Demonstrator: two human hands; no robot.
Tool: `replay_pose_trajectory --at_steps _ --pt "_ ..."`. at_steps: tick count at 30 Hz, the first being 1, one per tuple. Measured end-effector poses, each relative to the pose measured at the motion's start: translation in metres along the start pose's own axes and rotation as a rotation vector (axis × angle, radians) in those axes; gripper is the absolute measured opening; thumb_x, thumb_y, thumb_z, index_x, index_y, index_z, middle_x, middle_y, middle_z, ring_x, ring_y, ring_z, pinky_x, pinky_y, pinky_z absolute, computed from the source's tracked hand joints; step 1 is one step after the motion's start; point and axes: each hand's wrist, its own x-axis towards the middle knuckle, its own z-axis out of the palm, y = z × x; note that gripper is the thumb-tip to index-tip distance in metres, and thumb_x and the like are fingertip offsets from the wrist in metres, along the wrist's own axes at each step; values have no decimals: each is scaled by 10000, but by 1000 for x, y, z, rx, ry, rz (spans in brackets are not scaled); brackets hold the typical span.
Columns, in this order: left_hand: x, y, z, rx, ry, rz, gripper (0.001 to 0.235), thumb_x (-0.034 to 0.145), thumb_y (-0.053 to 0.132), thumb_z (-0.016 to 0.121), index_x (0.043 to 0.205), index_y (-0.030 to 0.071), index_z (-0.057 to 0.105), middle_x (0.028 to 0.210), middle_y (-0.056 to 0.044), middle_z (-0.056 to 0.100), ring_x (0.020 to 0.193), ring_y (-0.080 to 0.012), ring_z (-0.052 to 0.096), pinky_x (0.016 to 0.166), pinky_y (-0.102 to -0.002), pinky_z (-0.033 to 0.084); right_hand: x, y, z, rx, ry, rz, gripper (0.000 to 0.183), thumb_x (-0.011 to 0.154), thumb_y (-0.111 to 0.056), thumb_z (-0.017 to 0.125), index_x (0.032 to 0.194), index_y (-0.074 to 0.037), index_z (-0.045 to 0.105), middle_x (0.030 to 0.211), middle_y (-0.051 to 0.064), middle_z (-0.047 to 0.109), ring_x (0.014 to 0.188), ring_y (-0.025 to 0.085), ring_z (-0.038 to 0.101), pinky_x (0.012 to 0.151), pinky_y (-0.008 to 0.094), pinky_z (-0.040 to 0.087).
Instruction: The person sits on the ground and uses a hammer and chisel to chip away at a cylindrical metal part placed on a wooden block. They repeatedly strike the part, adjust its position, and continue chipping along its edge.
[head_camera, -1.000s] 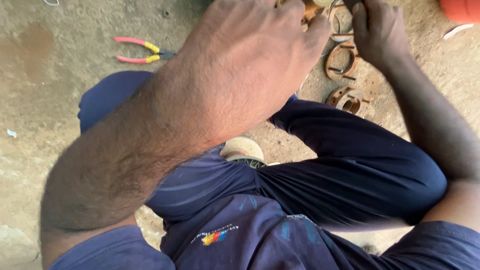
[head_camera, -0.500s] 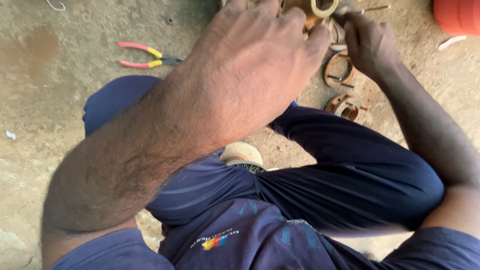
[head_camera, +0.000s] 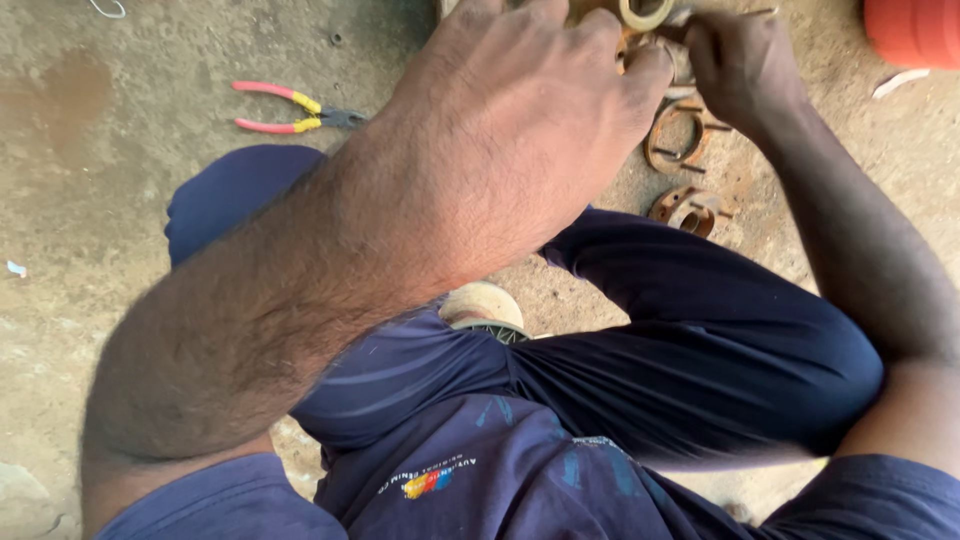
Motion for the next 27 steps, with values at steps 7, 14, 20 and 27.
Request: replay_pose_trajectory --at_steps 7,14,20,27 --pt "-1 1 -1 81 3 15 324 963 258 627 1198 39 666 919 -137 715 934 -264 711 767 -469 575 6 -14 -11 -3 -278 327 271 1165 -235 440 1308 -118 639 747 171 666 517 214 545 437 395 474" --pt "-1 2 -4 73 -9 22 354 946 245 628 1217 20 654 909 -153 707 884 -253 703 725 -463 568 -4 -24 8 -111 -366 273 324 1142 -298 481 1258 -4 550 806 207 674 568 259 635 476 394 527" --pt "2 7 -7 25 -69 7 395 983 273 600 1286 20 613 951 -156 696 887 -253 690 777 -501 547 -7 7 32 -22 -479 357 323 1145 -276 428 1265 22 455 787 203 677 554 302 624 434 439 522" --pt "8 18 -7 -37 -173 -28 442 993 307 590 1359 60 568 1061 -154 680 962 -290 677 842 -519 526 1 25 38 -139 -478 283 266 1094 -206 475 1276 -12 480 844 227 704 645 334 674 558 485 548"
